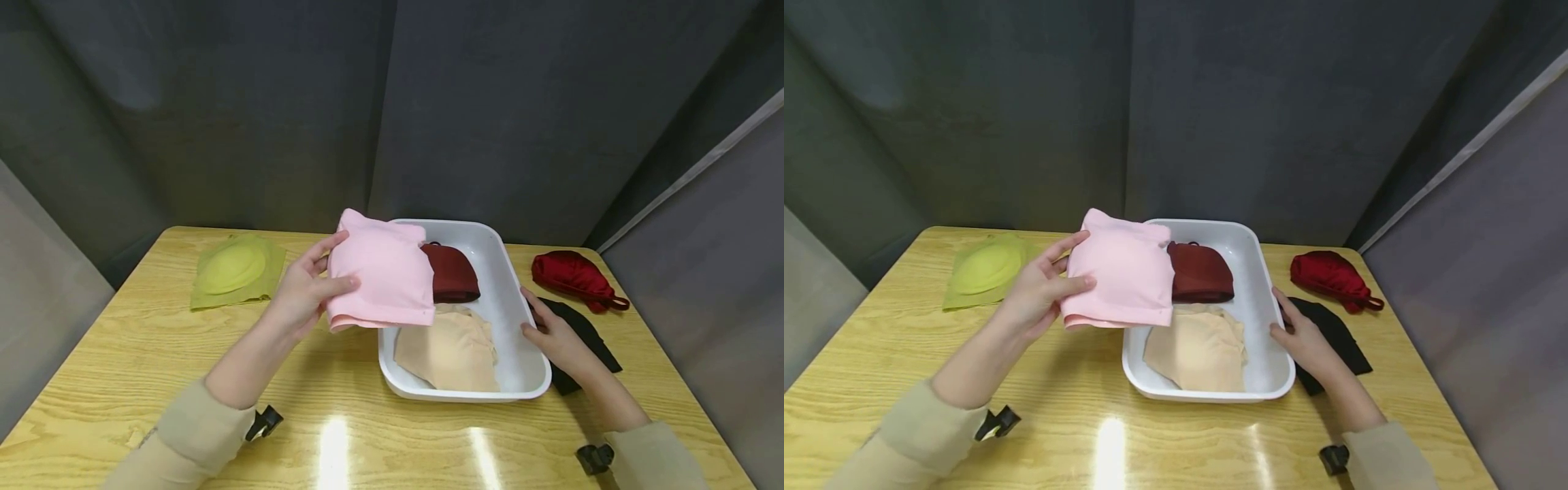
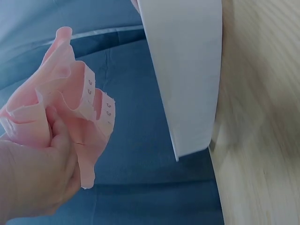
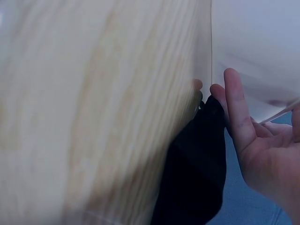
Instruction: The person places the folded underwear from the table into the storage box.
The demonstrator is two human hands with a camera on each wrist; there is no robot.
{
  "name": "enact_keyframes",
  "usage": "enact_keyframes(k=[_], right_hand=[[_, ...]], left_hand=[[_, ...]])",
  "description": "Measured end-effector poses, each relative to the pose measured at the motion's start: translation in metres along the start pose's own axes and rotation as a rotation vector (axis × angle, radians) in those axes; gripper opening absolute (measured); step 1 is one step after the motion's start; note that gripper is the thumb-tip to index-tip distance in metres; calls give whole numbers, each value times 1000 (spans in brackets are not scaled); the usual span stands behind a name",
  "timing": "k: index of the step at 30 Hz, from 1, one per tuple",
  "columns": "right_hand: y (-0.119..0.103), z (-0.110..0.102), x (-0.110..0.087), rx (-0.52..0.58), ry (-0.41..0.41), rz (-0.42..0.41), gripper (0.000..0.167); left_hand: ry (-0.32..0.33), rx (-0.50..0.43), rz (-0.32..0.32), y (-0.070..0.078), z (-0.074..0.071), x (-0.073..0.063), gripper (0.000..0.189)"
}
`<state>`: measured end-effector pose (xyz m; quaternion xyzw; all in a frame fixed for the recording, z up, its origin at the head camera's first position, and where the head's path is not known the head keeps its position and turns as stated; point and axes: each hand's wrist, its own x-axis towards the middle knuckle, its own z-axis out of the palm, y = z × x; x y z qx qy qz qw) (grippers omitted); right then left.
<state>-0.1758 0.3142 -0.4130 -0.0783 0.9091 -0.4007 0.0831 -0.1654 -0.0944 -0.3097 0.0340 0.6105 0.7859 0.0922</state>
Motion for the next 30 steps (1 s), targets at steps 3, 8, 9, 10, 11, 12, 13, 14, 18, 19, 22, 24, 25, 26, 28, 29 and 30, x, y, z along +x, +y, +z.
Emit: enact_keyframes(k=[3,8,9,10,11,12,13,14,18,19,22,24,25,26,28,29,30], right_hand=[[-1,0,0,3,-4,-1,71],[-2,0,-1,23,-10,-10,71],[-2,0,-1,22,-11,-12,71],[-1,0,0,21,-12,-13,70],[-1,0,0,19,-13,-14,70],[-1,0,0,16,-13,-15,70],[-1,0,0,15,-14,-15,70],[-1,-1,0,14,-13,-16,70],[-1,-1,-2,14,-14,-15,70],[-1,-1,-1,13,-14,-15,70],[0,-1,0,2,-13,-10,70],[1,-1,1,-8,-10,-5,70],[1,-1,1,-12,-11,-3,70],[2,-1,1,-15,-11,-2,70],[2,-1,2,-19,-12,0,70],[3,-1,2,-20,-13,-1,70],[3,-1,2,-21,-13,-2,70]], left_hand=[[-17,-13,-7,-4,7,-1,72],[-41,-39,-22,-12,17,-1,73],[-43,-41,-23,-14,19,-1,73],[-44,-39,-24,-15,21,-1,73],[-43,-40,-23,-17,23,-1,73],[-42,-39,-21,-20,24,0,73],[-43,-41,-20,-22,26,0,73],[-45,-42,-17,-25,28,0,72],[-53,-51,-9,-37,37,1,71],[-56,-52,-5,-40,39,2,71],[-62,-73,5,-48,44,3,70],[-63,-89,8,-52,47,3,70],[-63,-97,8,-54,48,4,71],[-63,-106,6,-56,49,4,71],[-64,-112,5,-59,51,5,71],[-63,-111,5,-60,52,6,71],[-65,-108,6,-62,53,6,72]])
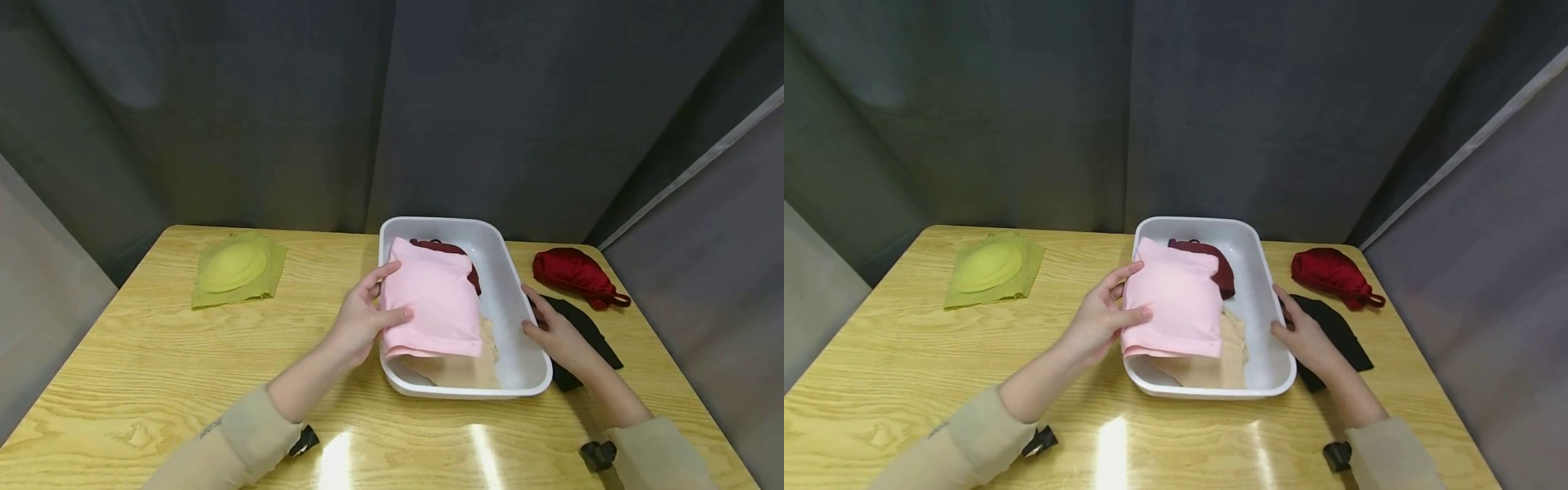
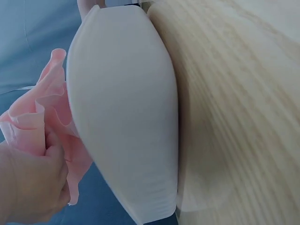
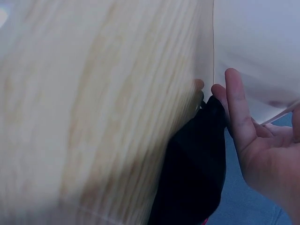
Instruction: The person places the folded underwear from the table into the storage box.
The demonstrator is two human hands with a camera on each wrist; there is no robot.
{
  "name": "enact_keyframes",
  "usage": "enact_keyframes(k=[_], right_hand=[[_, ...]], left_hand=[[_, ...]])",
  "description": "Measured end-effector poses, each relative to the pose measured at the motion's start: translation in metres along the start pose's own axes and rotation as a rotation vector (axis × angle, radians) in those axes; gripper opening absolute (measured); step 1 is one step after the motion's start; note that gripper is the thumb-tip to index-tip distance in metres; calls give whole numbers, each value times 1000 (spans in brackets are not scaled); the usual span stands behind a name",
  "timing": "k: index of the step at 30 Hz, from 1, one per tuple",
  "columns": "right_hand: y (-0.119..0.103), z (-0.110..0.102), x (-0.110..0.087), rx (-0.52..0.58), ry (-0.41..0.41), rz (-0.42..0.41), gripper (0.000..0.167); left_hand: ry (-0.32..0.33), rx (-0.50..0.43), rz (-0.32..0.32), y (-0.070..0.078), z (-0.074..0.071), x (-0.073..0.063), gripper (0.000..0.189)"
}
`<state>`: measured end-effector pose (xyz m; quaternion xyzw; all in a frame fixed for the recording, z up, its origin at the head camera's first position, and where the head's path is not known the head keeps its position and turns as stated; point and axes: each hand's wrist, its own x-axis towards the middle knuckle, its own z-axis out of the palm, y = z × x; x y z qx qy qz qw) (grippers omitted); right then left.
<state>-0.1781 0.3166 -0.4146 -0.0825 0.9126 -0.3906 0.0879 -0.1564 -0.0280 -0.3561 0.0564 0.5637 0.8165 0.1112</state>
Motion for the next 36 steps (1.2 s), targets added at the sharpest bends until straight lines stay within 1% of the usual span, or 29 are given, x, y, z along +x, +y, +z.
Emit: enact_keyframes(k=[4,11,16,19,23,26,31,36], right_hand=[[-1,0,0,-5,2,1,70],[-3,-1,0,-30,10,13,70],[-3,-1,-1,-26,10,12,71],[-3,-1,-1,-23,8,6,71],[-4,-1,-1,-26,6,5,71],[-5,-1,-1,-26,4,9,71],[-6,-1,-1,-23,7,7,71],[-6,0,-1,-25,6,13,71]], left_hand=[[-8,28,-1,-7,3,3,72],[-13,63,-49,-19,9,8,70],[-14,87,-69,-28,16,10,70],[-24,99,-62,-34,19,13,69],[-20,119,-58,-40,23,16,69],[-10,135,-72,-43,24,18,70],[-17,153,-88,-46,26,20,71],[-9,207,-97,-48,27,19,71]])
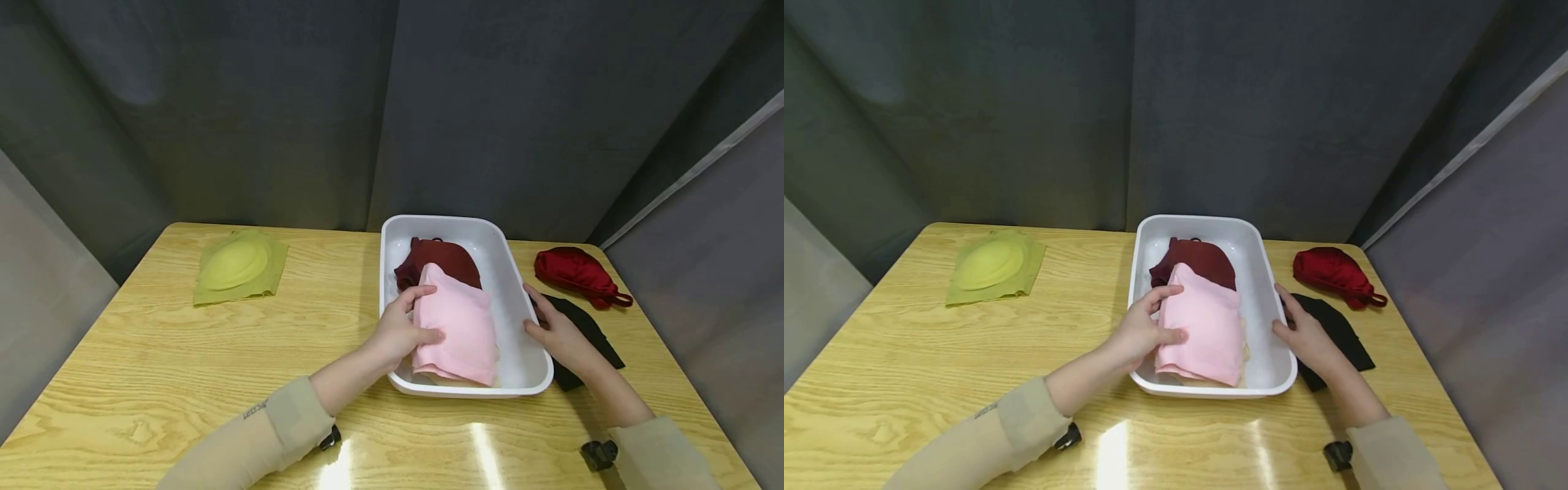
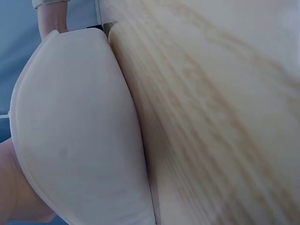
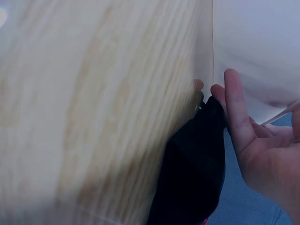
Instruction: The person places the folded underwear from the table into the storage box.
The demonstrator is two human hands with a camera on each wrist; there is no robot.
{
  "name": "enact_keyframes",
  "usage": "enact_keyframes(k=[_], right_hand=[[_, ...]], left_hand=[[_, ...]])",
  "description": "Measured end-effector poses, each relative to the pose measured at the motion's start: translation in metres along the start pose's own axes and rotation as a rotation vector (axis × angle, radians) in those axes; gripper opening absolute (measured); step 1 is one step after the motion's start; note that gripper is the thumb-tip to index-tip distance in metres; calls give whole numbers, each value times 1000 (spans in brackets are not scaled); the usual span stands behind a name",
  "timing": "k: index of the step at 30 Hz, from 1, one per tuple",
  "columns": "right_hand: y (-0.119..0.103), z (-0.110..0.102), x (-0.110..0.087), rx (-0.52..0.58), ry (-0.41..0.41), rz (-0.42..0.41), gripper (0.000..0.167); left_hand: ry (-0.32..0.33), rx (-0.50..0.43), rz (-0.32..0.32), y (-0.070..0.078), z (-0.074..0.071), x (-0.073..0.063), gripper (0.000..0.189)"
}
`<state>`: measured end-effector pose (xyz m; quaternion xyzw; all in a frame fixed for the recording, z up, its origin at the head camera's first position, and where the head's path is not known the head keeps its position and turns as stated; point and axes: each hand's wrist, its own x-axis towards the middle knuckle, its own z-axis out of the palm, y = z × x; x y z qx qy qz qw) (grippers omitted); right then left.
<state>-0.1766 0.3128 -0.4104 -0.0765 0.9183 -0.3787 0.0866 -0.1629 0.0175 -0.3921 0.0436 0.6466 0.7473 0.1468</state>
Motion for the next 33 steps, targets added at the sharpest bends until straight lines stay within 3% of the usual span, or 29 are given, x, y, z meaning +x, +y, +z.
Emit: enact_keyframes(k=[11,21,33], right_hand=[[0,1,0,11,3,1,70],[1,0,0,15,-2,3,70],[-1,0,-1,3,0,18,71]], left_hand=[[60,312,57,1,3,-2,73],[60,399,35,-1,5,-2,76],[86,594,58,-4,10,-2,74]])
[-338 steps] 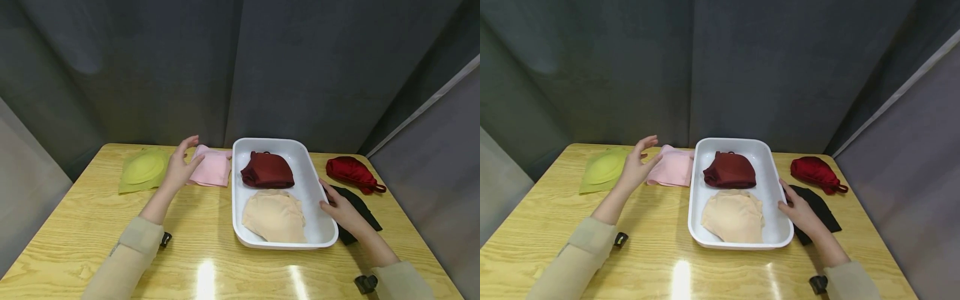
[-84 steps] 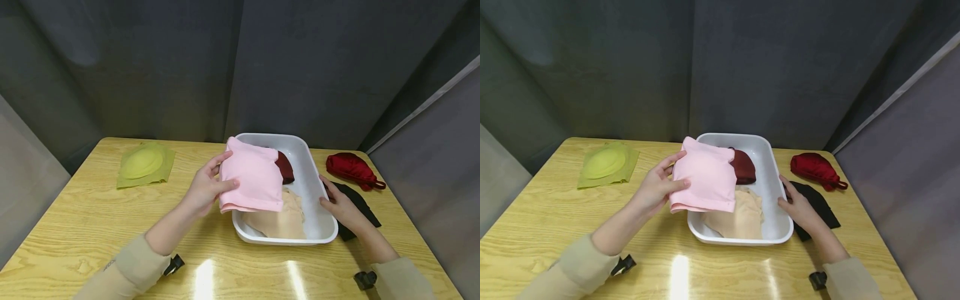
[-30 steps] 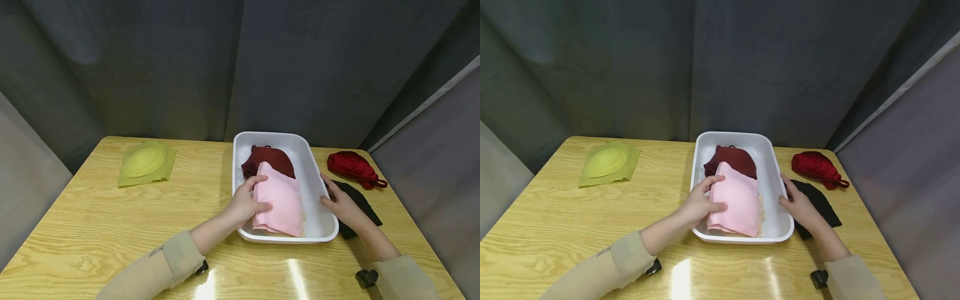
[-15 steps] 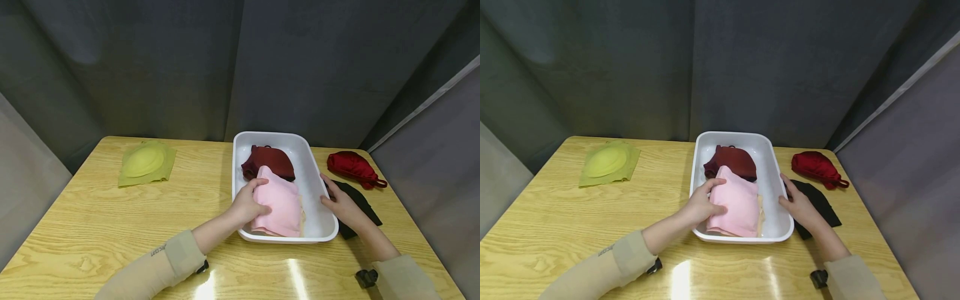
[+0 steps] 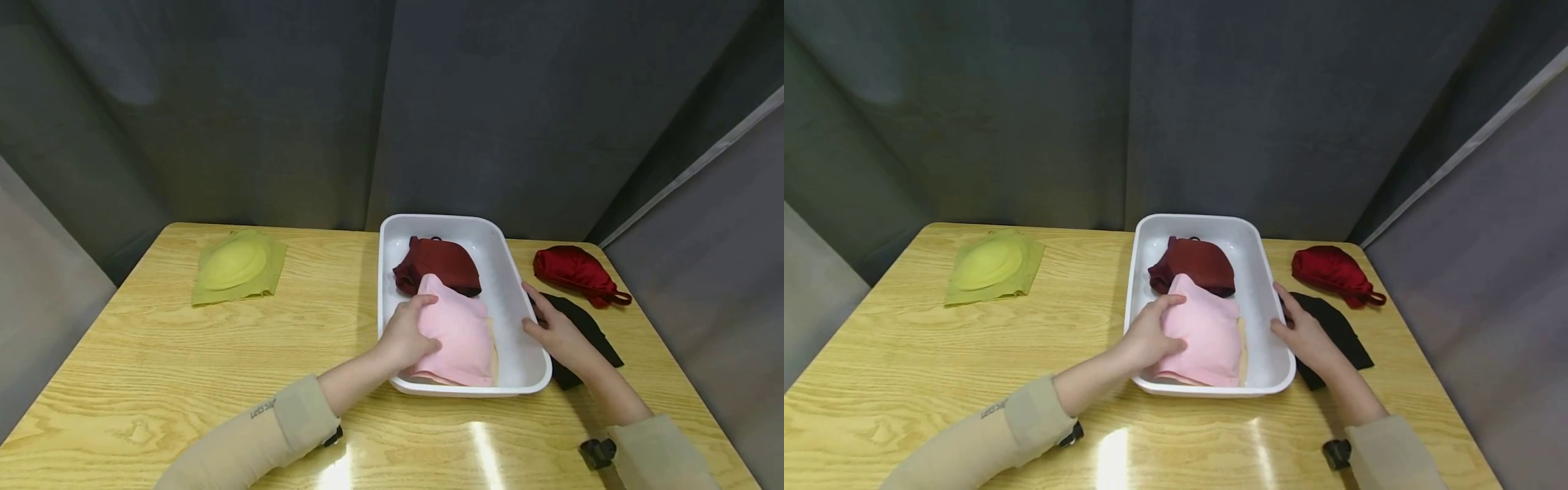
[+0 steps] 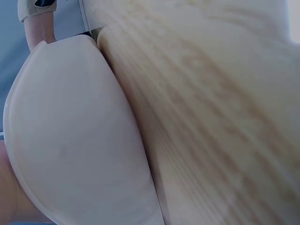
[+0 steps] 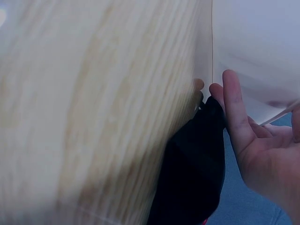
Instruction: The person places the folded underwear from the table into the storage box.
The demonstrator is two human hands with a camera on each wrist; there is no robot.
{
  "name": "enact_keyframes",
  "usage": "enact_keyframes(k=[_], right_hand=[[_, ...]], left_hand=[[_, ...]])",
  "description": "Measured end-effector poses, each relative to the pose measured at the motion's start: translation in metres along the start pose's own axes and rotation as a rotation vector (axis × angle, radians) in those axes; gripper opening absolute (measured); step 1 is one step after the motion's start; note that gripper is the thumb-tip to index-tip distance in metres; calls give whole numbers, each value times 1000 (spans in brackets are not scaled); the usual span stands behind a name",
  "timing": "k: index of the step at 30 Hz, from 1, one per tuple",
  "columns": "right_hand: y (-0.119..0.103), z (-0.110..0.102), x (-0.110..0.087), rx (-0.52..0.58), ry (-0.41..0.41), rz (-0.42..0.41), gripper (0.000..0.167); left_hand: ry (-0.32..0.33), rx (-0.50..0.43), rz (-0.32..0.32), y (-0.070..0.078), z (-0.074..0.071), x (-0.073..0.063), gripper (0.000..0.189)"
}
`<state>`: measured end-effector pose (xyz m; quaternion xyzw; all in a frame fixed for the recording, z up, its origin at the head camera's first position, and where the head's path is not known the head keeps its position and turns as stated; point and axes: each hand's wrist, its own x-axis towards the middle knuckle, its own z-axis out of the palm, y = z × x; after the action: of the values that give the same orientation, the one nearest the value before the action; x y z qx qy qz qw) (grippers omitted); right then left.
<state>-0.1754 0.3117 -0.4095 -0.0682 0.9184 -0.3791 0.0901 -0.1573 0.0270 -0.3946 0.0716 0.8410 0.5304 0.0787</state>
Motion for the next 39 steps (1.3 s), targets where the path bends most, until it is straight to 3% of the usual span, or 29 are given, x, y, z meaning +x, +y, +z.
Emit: enact_keyframes(k=[12,28,39], right_hand=[[2,-1,1,5,-5,-2,70],[2,0,0,-1,-2,20,70],[2,0,1,2,-7,15,70]], left_hand=[[1,123,37,2,1,-2,74],[-47,136,139,1,-3,-3,75],[-56,114,152,8,-18,-11,77]])
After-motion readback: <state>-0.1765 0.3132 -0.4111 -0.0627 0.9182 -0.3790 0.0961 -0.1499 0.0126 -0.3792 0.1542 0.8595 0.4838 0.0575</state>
